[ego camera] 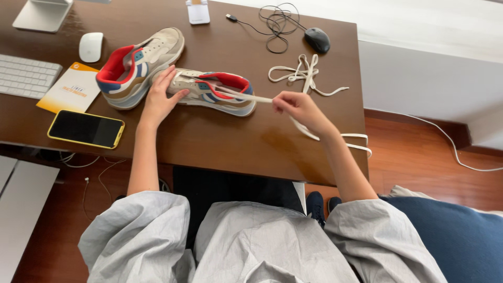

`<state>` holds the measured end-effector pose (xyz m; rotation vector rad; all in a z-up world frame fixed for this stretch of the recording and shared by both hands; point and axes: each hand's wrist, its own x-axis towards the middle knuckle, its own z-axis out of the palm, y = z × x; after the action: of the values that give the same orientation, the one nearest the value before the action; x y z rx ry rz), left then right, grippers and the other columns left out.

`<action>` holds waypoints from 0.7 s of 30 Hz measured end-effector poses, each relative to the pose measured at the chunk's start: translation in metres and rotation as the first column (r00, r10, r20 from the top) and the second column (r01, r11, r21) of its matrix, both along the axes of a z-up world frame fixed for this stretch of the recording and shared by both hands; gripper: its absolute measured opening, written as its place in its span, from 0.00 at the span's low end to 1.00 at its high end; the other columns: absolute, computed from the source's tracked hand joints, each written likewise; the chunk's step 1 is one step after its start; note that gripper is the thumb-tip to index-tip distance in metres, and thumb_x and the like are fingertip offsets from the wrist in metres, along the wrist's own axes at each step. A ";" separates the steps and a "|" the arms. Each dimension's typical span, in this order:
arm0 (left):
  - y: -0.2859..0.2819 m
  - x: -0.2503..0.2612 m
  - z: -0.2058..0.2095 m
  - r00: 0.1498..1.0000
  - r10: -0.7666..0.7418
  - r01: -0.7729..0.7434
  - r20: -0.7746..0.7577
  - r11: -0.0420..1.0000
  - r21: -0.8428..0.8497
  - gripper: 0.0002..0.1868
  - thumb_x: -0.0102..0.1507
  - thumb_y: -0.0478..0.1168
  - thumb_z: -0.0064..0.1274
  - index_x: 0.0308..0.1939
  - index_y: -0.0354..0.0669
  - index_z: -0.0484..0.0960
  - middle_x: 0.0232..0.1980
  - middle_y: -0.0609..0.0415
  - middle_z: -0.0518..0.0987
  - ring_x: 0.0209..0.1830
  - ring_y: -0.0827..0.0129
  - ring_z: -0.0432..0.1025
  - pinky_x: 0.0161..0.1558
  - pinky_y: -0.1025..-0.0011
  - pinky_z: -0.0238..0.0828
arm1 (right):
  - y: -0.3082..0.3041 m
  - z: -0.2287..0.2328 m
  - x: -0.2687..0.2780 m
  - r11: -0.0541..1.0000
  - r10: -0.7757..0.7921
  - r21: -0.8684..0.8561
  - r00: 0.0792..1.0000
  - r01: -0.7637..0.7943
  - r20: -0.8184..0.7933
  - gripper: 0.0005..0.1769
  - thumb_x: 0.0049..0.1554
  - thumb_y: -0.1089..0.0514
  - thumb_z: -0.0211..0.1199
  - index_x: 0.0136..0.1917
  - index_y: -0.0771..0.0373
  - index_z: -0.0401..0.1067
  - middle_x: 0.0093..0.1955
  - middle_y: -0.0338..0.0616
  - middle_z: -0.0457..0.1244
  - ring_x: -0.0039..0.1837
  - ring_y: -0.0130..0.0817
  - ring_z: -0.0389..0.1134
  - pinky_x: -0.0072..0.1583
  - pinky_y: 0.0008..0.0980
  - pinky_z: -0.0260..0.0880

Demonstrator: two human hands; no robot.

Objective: The person removes the laces from a pair of sneakers and then re-laces one shoe by threading the laces through the eyelets and tying a knot. The other shoe remains unlaced on the desk.

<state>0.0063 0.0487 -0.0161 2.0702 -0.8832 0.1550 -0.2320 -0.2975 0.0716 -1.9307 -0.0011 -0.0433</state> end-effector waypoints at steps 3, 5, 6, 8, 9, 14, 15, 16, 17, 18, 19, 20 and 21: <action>0.000 0.002 0.001 1.000 -0.001 0.001 -0.001 1.000 0.002 0.36 0.63 0.50 0.65 0.69 0.33 0.74 0.78 0.48 0.67 0.77 0.55 0.62 0.73 0.62 0.58 | -0.018 0.019 -0.014 0.998 -0.058 0.011 0.998 0.058 0.007 0.14 0.68 0.56 0.57 0.44 0.68 0.74 0.41 0.34 0.65 0.46 0.22 0.62 0.51 0.25 0.64; 0.000 0.003 0.002 1.000 -0.010 0.010 0.000 1.000 -0.008 0.36 0.63 0.51 0.65 0.69 0.34 0.74 0.78 0.49 0.68 0.77 0.55 0.63 0.73 0.62 0.59 | -0.030 0.029 -0.024 0.996 -0.062 0.061 0.998 0.060 0.025 0.15 0.68 0.56 0.56 0.43 0.67 0.74 0.41 0.33 0.65 0.47 0.21 0.64 0.52 0.23 0.67; 0.000 0.004 0.002 1.000 -0.004 0.004 0.008 1.000 -0.001 0.36 0.63 0.51 0.65 0.69 0.34 0.74 0.78 0.49 0.68 0.77 0.55 0.63 0.73 0.61 0.59 | -0.038 0.034 -0.029 0.996 -0.070 0.047 0.997 0.069 0.020 0.16 0.68 0.56 0.56 0.43 0.67 0.74 0.41 0.34 0.66 0.47 0.21 0.64 0.53 0.23 0.67; 0.000 0.003 0.003 1.000 -0.001 0.000 0.020 1.000 0.014 0.35 0.63 0.51 0.64 0.69 0.34 0.75 0.78 0.49 0.68 0.77 0.55 0.63 0.73 0.61 0.59 | -0.056 0.042 -0.041 0.995 -0.096 0.019 0.995 0.096 0.007 0.16 0.68 0.56 0.56 0.42 0.67 0.74 0.41 0.34 0.66 0.47 0.21 0.63 0.53 0.23 0.66; 0.000 0.003 0.004 1.000 0.000 -0.001 0.013 1.000 0.020 0.35 0.63 0.51 0.64 0.69 0.34 0.75 0.78 0.49 0.68 0.76 0.55 0.63 0.73 0.61 0.59 | -0.065 0.045 -0.048 0.994 -0.108 0.003 0.994 0.108 0.000 0.16 0.68 0.56 0.56 0.42 0.67 0.75 0.41 0.34 0.67 0.46 0.21 0.63 0.52 0.23 0.65; 0.001 0.001 0.010 1.000 0.005 -0.005 0.006 0.999 0.040 0.34 0.64 0.52 0.64 0.69 0.35 0.76 0.77 0.49 0.69 0.76 0.56 0.64 0.72 0.61 0.60 | -0.108 0.050 -0.083 0.972 -0.228 -0.081 0.971 0.221 -0.078 0.16 0.68 0.56 0.57 0.43 0.68 0.76 0.39 0.34 0.66 0.43 0.21 0.61 0.46 0.23 0.63; 0.001 0.001 0.011 1.000 0.008 -0.008 0.002 0.999 0.045 0.35 0.64 0.52 0.64 0.69 0.36 0.76 0.77 0.50 0.70 0.76 0.56 0.65 0.72 0.61 0.61 | -0.115 0.049 -0.090 0.966 -0.251 -0.090 0.964 0.244 -0.089 0.16 0.67 0.56 0.57 0.43 0.68 0.77 0.38 0.34 0.66 0.42 0.21 0.61 0.44 0.24 0.62; 0.001 0.001 0.011 1.000 0.011 -0.011 -0.002 0.999 0.050 0.35 0.64 0.53 0.63 0.69 0.36 0.76 0.77 0.50 0.70 0.76 0.56 0.65 0.72 0.61 0.61 | -0.122 0.048 -0.098 0.959 -0.275 -0.100 0.956 0.265 -0.100 0.16 0.67 0.57 0.57 0.42 0.68 0.77 0.37 0.35 0.65 0.41 0.21 0.61 0.42 0.25 0.62; 0.001 0.001 0.011 1.000 0.012 -0.012 -0.006 0.998 0.057 0.35 0.64 0.53 0.63 0.69 0.36 0.76 0.77 0.51 0.70 0.75 0.57 0.65 0.72 0.61 0.61 | -0.129 0.046 -0.106 0.951 -0.300 -0.108 0.948 0.288 -0.111 0.15 0.66 0.57 0.58 0.42 0.68 0.77 0.36 0.35 0.65 0.39 0.22 0.61 0.40 0.26 0.61; 0.002 0.001 0.012 1.000 0.019 -0.018 -0.010 0.997 0.072 0.35 0.64 0.53 0.63 0.69 0.36 0.76 0.77 0.51 0.70 0.75 0.57 0.65 0.71 0.61 0.61 | -0.136 0.044 -0.113 0.952 -0.301 -0.093 0.948 0.292 -0.100 0.14 0.65 0.58 0.58 0.42 0.68 0.77 0.36 0.35 0.66 0.39 0.22 0.62 0.42 0.25 0.63; 0.003 0.003 0.012 1.000 0.021 -0.020 -0.012 0.996 0.088 0.35 0.63 0.54 0.63 0.69 0.37 0.77 0.78 0.51 0.70 0.75 0.57 0.65 0.71 0.61 0.61 | -0.143 0.041 -0.120 0.951 -0.306 -0.077 0.948 0.300 -0.088 0.14 0.65 0.58 0.59 0.41 0.67 0.77 0.37 0.35 0.67 0.39 0.22 0.62 0.43 0.24 0.65; 0.003 0.004 0.011 1.000 0.024 -0.022 -0.013 0.994 0.103 0.36 0.63 0.54 0.63 0.69 0.37 0.77 0.78 0.51 0.70 0.75 0.57 0.65 0.71 0.61 0.61 | -0.150 0.038 -0.126 0.950 -0.311 -0.062 0.947 0.307 -0.075 0.13 0.64 0.59 0.59 0.40 0.67 0.78 0.37 0.35 0.68 0.39 0.22 0.63 0.45 0.24 0.67; 0.003 0.006 0.010 1.000 0.023 -0.023 0.001 0.993 0.120 0.36 0.64 0.54 0.63 0.69 0.37 0.77 0.78 0.51 0.70 0.75 0.57 0.65 0.71 0.61 0.61 | -0.157 0.035 -0.134 0.947 -0.321 -0.054 0.943 0.318 -0.089 0.13 0.63 0.59 0.60 0.39 0.67 0.78 0.36 0.35 0.68 0.39 0.21 0.63 0.45 0.23 0.67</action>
<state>0.0125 0.0520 -0.0062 2.1924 -0.8883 0.1163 -0.3659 -0.4548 0.1070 -1.9530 0.3800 -0.1676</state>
